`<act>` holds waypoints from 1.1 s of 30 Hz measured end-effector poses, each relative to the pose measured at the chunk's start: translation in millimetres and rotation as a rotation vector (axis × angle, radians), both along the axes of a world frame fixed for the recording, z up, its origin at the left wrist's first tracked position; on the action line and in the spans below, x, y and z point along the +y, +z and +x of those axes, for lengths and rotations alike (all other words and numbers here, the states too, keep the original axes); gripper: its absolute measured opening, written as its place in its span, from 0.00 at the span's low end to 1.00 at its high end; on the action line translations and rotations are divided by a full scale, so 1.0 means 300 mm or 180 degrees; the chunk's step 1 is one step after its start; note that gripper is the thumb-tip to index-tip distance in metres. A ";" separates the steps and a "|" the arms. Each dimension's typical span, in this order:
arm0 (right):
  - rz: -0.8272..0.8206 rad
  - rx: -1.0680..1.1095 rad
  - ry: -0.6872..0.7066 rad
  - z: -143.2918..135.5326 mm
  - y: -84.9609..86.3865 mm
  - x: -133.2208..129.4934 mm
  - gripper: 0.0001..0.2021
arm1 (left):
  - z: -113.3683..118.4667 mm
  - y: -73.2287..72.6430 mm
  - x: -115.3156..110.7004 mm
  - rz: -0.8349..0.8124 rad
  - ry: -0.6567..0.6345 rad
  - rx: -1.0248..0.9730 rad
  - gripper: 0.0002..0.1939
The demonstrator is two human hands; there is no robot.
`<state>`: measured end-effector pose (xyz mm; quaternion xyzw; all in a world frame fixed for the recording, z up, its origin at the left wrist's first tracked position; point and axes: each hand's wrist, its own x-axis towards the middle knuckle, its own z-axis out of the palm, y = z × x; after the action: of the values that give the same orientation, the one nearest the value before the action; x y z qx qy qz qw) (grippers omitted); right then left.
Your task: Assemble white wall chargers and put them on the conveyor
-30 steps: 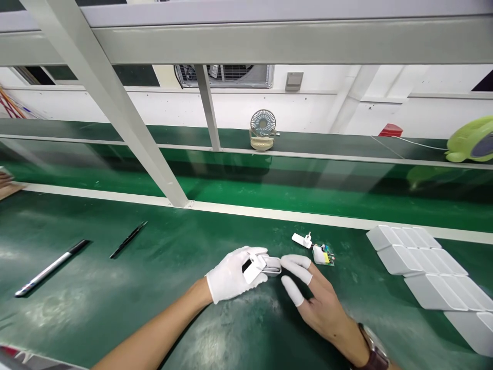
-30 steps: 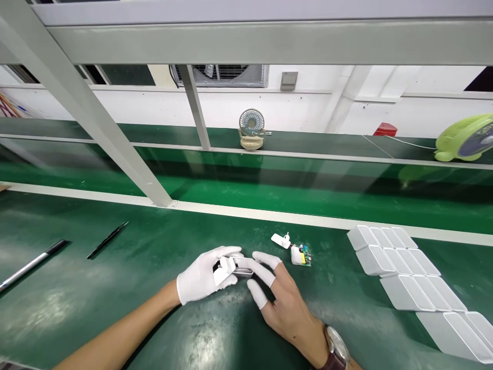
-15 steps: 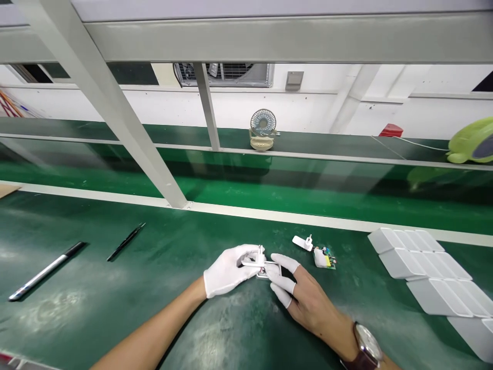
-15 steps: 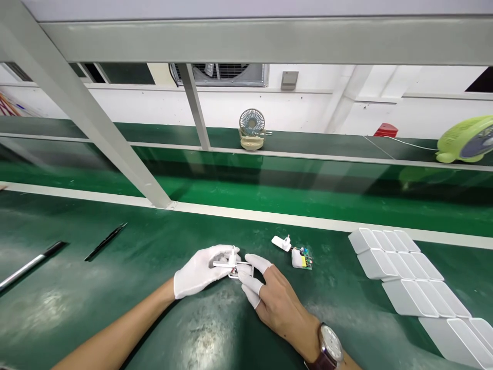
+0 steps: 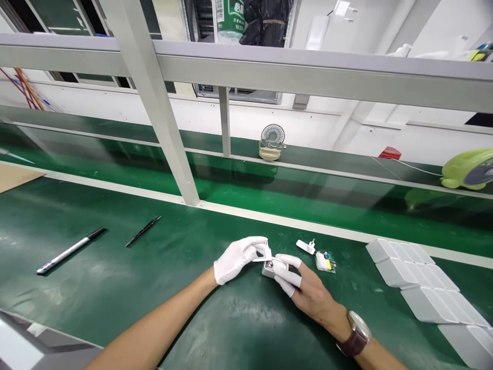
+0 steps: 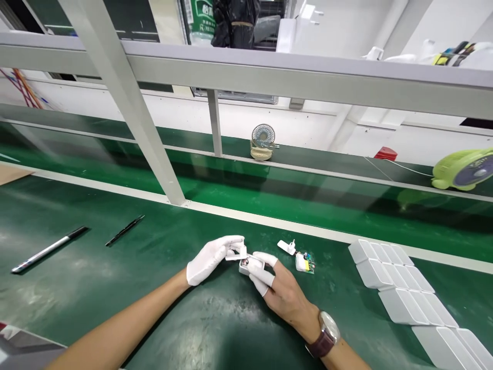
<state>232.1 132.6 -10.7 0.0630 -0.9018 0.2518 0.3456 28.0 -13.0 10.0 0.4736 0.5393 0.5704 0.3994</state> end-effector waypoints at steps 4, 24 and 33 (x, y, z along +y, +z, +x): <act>-0.0116 0.0564 -0.0201 -0.012 0.053 -0.001 0.29 | 0.003 0.019 -0.013 0.0130 0.0459 0.0141 0.35; -0.0169 -0.0047 -0.0376 0.019 0.009 0.020 0.25 | 0.031 -0.013 0.010 -0.0297 -0.0021 0.0760 0.46; -0.0080 -0.0264 -0.0163 0.005 -0.004 0.013 0.20 | 0.046 -0.004 0.017 -0.0400 -0.0084 0.0430 0.21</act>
<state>233.6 136.4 -11.9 0.0250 -0.9134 0.2566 0.3149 41.8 -7.9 8.7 0.4921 0.5934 0.4969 0.3985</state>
